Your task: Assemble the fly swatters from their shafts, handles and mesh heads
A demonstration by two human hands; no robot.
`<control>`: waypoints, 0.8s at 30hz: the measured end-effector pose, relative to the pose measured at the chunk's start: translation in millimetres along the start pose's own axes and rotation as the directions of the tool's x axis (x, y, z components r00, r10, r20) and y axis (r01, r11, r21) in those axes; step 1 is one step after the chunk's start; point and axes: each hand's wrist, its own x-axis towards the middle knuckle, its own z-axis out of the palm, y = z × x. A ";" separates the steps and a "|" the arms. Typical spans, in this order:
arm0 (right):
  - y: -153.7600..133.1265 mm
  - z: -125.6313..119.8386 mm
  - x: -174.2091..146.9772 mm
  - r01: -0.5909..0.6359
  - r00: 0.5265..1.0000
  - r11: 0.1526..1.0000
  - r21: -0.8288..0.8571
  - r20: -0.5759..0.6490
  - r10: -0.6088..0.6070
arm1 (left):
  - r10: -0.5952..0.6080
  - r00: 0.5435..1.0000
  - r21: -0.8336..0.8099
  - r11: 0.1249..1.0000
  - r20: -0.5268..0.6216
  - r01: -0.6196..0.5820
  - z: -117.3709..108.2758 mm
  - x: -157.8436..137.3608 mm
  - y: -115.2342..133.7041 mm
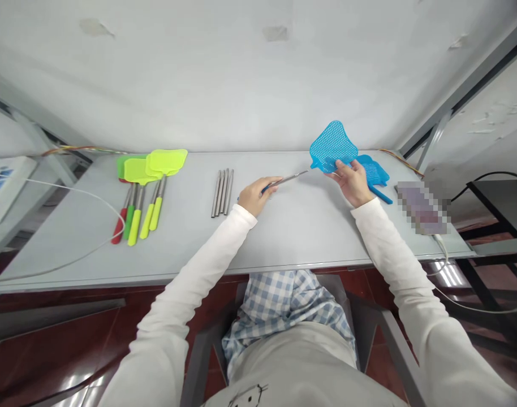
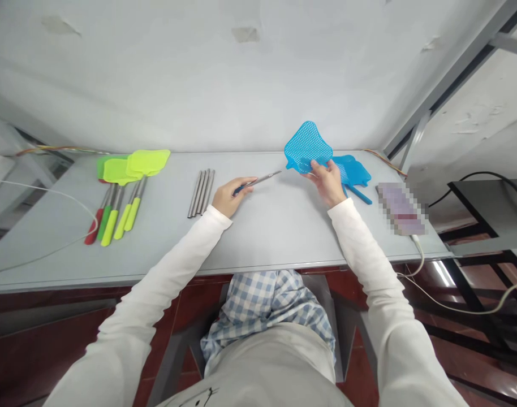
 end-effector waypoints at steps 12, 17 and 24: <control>8.5 16.8 -15.3 -0.087 0.995 0.988 0.130 0.052 0.081 | -0.039 0.999 0.074 0.997 0.014 0.038 -1.2 -0.3 -2.4; 7.5 19.6 -20.7 -0.096 0.994 0.995 0.031 0.058 0.094 | -0.053 0.998 0.069 0.996 0.020 0.052 -1.5 0.0 -2.9; 6.7 19.3 -21.5 -0.063 0.996 0.998 0.007 0.065 0.063 | -0.062 0.998 0.063 0.996 0.026 0.060 -3.1 0.9 -1.5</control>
